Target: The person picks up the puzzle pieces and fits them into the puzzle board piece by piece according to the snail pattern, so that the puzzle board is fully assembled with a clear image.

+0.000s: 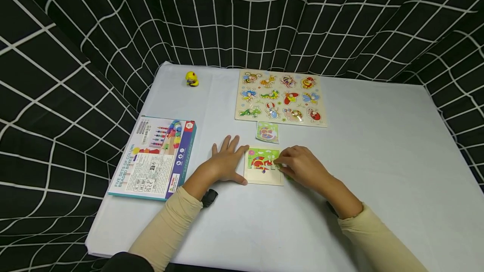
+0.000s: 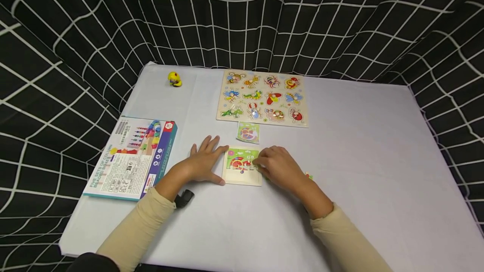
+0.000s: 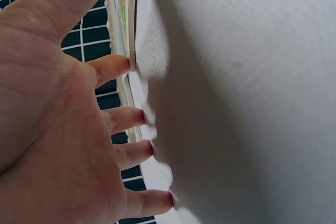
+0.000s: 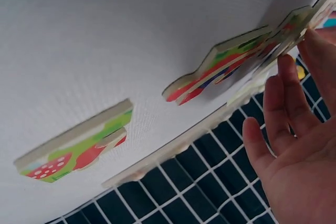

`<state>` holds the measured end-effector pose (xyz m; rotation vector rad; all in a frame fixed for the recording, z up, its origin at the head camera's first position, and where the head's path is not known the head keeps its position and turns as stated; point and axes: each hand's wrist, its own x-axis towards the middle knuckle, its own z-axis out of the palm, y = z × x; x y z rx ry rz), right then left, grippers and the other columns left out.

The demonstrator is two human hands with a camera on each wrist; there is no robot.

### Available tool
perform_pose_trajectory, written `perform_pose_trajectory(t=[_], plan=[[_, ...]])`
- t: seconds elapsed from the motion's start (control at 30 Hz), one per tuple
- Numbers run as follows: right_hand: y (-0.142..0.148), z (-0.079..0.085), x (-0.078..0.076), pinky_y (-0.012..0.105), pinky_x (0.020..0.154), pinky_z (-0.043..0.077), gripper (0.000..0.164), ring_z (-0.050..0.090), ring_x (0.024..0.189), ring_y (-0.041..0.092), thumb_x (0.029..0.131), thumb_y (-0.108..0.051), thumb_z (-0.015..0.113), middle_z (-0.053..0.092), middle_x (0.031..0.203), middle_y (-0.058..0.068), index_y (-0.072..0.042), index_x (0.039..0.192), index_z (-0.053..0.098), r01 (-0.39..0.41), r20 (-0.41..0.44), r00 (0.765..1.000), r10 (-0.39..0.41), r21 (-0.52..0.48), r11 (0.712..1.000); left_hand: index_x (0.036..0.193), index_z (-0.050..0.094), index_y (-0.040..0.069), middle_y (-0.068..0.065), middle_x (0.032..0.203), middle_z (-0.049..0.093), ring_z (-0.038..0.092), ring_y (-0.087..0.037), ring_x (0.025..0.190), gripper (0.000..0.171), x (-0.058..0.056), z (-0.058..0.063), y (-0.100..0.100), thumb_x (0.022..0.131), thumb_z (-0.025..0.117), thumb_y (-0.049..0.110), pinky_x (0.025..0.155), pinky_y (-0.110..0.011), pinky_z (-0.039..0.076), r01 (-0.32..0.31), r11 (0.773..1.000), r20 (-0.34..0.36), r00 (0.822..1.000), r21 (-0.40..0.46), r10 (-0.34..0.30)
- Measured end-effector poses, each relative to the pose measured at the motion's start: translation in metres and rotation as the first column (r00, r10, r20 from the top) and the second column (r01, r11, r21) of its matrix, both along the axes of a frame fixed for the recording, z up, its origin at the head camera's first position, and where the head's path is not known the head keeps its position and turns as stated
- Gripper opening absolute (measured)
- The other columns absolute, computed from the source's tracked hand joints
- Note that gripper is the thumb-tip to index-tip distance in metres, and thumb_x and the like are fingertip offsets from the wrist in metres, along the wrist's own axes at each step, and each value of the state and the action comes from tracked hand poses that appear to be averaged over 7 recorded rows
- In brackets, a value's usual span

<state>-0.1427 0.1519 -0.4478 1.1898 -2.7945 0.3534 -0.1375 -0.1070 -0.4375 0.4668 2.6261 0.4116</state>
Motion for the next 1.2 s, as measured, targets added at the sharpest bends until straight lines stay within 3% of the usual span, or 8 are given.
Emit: perform_pose_trajectory(t=[0.7, 1.2], plan=[[-0.0033, -0.0009, 0.0008, 0.044, 0.092, 0.045, 0.024, 0.059, 0.096, 0.022, 0.077, -0.014, 0.082, 0.067, 0.096, 0.0, -0.017, 0.1, 0.078, -0.008, -0.019, 1.0, 0.009, 0.009, 1.0, 0.154, 0.028, 0.021, -0.015, 0.163, 0.004, -0.005, -0.038, 0.149, 0.108, 0.0003, -0.0005, -0.0005, 0.067, 0.084, 0.051, 0.11, -0.07, 0.006, 0.0, 1.0, -0.005, 1.0, -0.003, 0.0], [-0.0093, 0.0011, 0.005, 0.045, 0.092, 0.045, 0.022, 0.06, 0.096, 0.024, 0.076, -0.013, 0.083, 0.068, 0.091, -0.001, -0.018, 0.097, 0.078, 0.019, -0.081, 0.997, -0.012, 0.079, 0.997, 0.154, 0.028, 0.021, -0.015, 0.163, 0.004, -0.005, -0.038, 0.149, 0.108, -0.0004, -0.0018, -0.0004, 0.067, 0.085, 0.051, 0.11, -0.07, 0.006, -0.003, 1.0, -0.009, 1.0, 0.001, 0.003]])
